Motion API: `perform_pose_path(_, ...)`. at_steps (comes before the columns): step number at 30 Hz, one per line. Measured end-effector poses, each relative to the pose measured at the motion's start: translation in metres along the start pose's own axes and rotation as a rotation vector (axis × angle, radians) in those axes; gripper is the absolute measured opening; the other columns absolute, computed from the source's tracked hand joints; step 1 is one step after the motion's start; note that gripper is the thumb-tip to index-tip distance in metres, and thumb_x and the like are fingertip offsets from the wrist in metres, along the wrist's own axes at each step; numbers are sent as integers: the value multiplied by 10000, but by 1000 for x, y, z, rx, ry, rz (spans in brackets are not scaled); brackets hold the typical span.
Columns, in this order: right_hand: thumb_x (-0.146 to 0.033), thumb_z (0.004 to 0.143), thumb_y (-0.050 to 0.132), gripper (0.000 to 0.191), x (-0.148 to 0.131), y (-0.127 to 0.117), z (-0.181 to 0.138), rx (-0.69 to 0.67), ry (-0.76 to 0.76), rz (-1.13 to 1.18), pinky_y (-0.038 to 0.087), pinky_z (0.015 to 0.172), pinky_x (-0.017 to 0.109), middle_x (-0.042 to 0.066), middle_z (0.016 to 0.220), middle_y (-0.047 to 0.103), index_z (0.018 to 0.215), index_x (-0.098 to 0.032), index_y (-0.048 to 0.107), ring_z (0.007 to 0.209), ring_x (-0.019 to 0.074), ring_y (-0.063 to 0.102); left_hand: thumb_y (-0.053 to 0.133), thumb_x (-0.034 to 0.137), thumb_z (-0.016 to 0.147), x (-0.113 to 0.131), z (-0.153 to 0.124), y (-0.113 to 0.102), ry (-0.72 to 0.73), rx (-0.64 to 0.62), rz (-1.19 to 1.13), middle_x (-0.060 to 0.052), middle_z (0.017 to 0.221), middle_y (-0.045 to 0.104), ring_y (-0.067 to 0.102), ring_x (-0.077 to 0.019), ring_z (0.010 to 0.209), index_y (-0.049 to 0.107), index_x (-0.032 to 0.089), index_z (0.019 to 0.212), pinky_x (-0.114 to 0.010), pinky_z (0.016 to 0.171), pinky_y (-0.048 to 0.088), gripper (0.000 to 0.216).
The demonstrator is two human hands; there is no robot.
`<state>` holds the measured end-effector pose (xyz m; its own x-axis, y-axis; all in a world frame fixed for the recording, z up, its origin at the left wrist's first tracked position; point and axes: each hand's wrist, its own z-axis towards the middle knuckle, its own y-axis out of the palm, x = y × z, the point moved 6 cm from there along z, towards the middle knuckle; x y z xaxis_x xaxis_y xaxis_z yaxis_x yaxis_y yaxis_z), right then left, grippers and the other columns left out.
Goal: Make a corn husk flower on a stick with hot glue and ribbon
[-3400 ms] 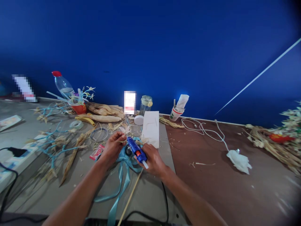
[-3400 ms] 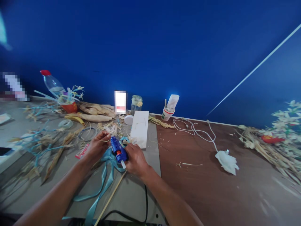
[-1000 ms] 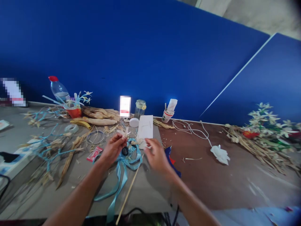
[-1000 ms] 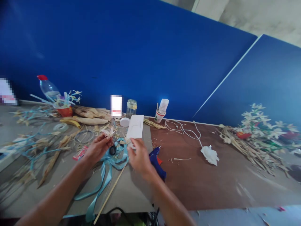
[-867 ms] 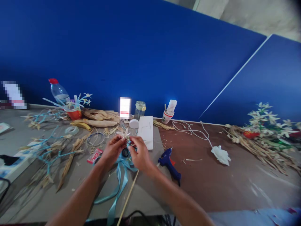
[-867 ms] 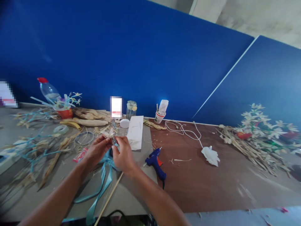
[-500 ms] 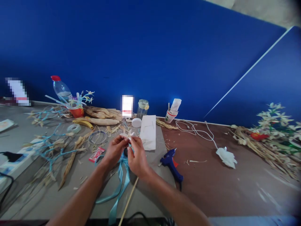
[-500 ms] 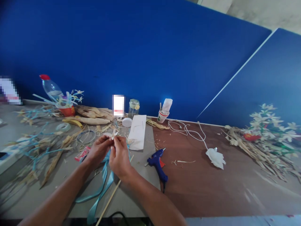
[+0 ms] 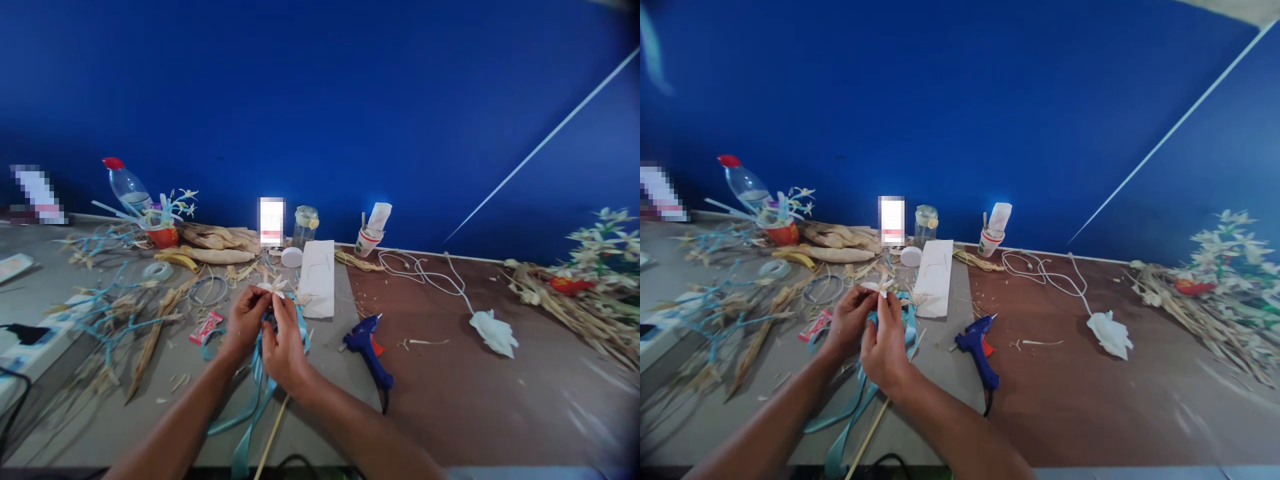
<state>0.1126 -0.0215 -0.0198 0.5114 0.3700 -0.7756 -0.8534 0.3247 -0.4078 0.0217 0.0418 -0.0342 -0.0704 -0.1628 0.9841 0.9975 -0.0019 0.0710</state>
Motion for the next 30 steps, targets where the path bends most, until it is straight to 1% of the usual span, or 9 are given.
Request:
perform_pose_path(3, -75, 749, 415, 611, 4, 3, -1, -13, 9, 16, 320, 1066, 460, 170, 1349, 424, 1359, -97, 376, 1288, 278, 350, 571, 265, 769, 8, -2, -2, 203, 11, 228, -2, 705, 590, 536, -130, 672, 610, 170, 733, -243, 652, 432, 108)
perform_pose_path(6, -51, 725, 404, 645, 8, 6, -2, -36, 10, 33, 302, 1080, 462, 163, 1374, 411, 1368, -92, 365, 1305, 274, 334, 523, 239, 804, 13, -5, 0, 354, -9, 372, -18, 759, 610, 554, -142, 725, 615, 176, 769, -264, 703, 439, 117)
perform_pose_path(11, -37, 708, 398, 669, 13, 8, -2, -61, 34, 62, 277, 1101, 440, 156, 1400, 392, 1374, -71, 358, 1325, 262, 314, 499, 216, 814, 19, -7, 2, 479, -31, 481, -40, 824, 640, 583, -162, 794, 621, 185, 816, -292, 749, 453, 126)
perform_pose_path(15, -48, 713, 413, 657, 13, 6, -2, -71, 52, 96, 261, 1110, 431, 170, 1419, 362, 1368, -41, 364, 1337, 273, 292, 507, 225, 812, 22, -6, 2, 492, -53, 481, -49, 852, 649, 590, -172, 834, 628, 188, 837, -300, 766, 458, 129)
perform_pose_path(18, -75, 729, 422, 618, 10, 1, 0, -74, 60, 138, 252, 1109, 426, 177, 1412, 368, 1345, -43, 402, 1337, 267, 292, 530, 223, 800, 24, -4, 0, 474, -51, 458, -36, 800, 650, 584, -161, 778, 635, 186, 793, -291, 745, 454, 112)
perform_pose_path(22, -129, 736, 465, 516, 9, -10, 4, 9, 124, 309, 304, 1073, 391, 137, 1333, 468, 1247, -119, 536, 1266, 248, 398, 563, 230, 780, 23, -3, -1, 411, -45, 338, -13, 715, 624, 561, -135, 666, 634, 177, 751, -252, 649, 448, 93)
perform_pose_path(26, -150, 709, 500, 352, 16, -12, 9, 85, 255, 597, 371, 997, 350, 61, 1164, 593, 1003, -201, 687, 1118, 214, 517, 572, 224, 761, 18, -3, -2, 361, -21, 267, -4, 707, 609, 552, -128, 656, 633, 177, 728, -242, 637, 444, 84)
perform_pose_path(28, -167, 693, 524, 254, 26, -13, 12, 137, 367, 728, 391, 954, 339, 41, 1067, 637, 852, -211, 718, 1037, 202, 549, 574, 224, 751, 12, -1, -2, 323, -18, 246, -9, 733, 613, 556, -133, 680, 636, 178, 734, -247, 651, 448, 79)
perform_pose_path(30, -190, 668, 566, 175, 40, -14, 13, 213, 519, 844, 430, 865, 321, 30, 918, 668, 762, -208, 712, 894, 183, 580, 581, 220, 735, 5, 1, -3, 278, -14, 203, -10, 747, 612, 556, -134, 685, 637, 180, 747, -247, 650, 453, 70)
